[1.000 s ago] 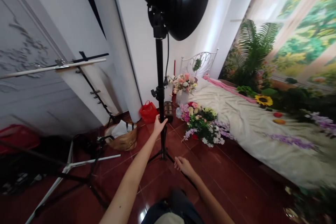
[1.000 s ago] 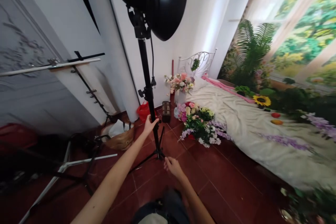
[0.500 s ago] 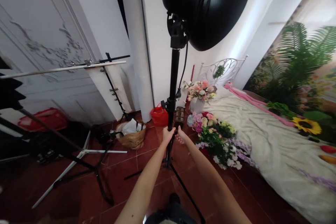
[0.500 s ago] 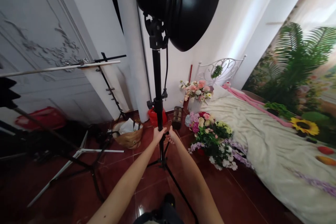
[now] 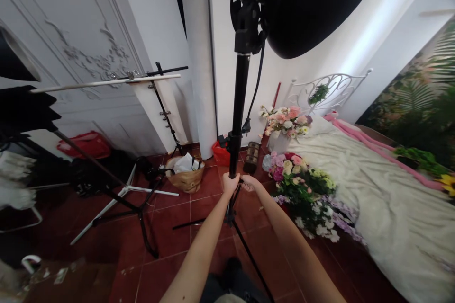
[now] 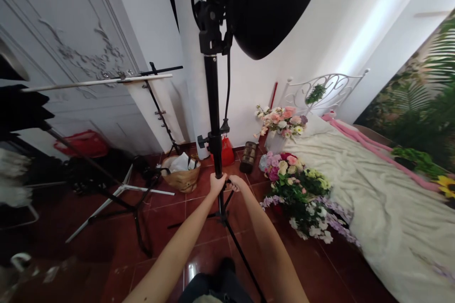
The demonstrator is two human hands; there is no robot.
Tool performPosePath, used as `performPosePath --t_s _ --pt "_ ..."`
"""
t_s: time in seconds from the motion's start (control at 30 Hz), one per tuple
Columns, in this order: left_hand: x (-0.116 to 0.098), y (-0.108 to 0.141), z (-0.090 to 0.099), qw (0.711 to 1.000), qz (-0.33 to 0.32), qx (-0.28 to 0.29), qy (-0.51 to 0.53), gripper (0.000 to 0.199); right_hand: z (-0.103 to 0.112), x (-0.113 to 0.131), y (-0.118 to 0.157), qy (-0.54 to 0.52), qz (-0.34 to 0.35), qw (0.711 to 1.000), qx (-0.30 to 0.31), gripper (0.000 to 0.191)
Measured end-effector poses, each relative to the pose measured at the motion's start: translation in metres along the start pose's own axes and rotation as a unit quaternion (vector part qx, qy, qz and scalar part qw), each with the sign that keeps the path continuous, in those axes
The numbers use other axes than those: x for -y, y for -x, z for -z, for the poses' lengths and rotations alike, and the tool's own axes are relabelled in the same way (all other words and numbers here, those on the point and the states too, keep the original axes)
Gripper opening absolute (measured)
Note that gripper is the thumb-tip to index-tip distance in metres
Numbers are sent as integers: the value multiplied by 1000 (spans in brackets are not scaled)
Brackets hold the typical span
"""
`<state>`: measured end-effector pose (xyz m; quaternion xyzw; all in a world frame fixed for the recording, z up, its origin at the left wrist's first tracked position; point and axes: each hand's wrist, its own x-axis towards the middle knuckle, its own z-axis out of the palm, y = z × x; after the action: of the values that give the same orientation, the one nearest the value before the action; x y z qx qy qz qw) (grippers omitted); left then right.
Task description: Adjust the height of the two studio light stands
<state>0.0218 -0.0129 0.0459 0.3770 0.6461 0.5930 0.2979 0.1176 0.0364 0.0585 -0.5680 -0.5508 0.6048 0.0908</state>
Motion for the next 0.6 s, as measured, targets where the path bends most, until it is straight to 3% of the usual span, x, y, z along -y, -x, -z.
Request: performPosePath --t_s 0.17,0.3,0.43,0.5,0.6 --pt "4 -1 -3 1000 5 -22 -14 26 -2 -8 1 29 25 999 -33 43" --pt "7 -2 -2 1000 9 -14 -16 26 -8 -19 8 33 114 988 -97 36" --pt "8 -3 -1 1000 4 -3 -4 26 -13 -29 12 73 221 958 -170 37" --pt "8 -3 -1 1000 -1 -4 -4 28 -8 -30 9 105 230 955 -156 37" --pt "7 -4 -1 1000 5 -3 -2 31 1 -22 0 120 183 969 -117 41"
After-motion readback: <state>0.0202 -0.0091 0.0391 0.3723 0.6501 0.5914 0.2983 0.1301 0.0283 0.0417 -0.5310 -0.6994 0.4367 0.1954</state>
